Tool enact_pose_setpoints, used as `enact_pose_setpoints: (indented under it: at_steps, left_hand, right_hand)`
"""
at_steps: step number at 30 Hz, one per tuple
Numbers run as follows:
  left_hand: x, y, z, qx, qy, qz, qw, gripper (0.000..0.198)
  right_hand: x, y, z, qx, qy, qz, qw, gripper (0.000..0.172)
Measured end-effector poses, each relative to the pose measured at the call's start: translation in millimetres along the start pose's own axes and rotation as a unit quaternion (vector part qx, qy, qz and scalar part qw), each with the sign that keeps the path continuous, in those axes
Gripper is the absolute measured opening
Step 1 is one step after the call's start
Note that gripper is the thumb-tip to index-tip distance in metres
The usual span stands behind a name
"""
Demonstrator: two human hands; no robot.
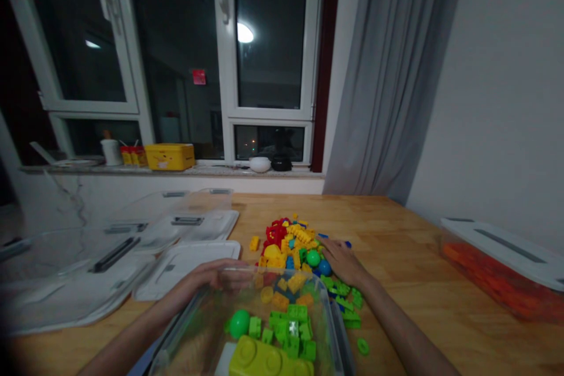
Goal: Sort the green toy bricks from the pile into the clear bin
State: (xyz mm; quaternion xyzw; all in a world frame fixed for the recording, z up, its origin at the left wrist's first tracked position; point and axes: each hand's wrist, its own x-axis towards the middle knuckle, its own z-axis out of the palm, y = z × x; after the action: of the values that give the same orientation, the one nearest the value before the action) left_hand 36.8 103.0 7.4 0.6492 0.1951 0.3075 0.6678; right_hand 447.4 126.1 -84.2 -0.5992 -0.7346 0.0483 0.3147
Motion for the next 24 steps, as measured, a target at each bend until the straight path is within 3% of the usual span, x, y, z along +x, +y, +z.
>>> enact_pose_setpoints:
  at_steps: [7,15,24]
  left_hand:
    - [-2,6,5.4,-0.004,0.001,-0.013,1.000,0.056]
    - [1,3,2.6,0.000,-0.002,-0.008,1.000,0.055]
    - [-1,3,2.8,-0.007,-0.001,-0.009,1.000,0.053]
  right_hand:
    - [-3,1,4,-0.013,-0.032,0.009,0.999,0.043]
    - [-4,-8,0,0.004,-0.012,0.037,0.999,0.045]
    - [-4,-14,-9,0.045,0.147,-0.003,0.988,0.030]
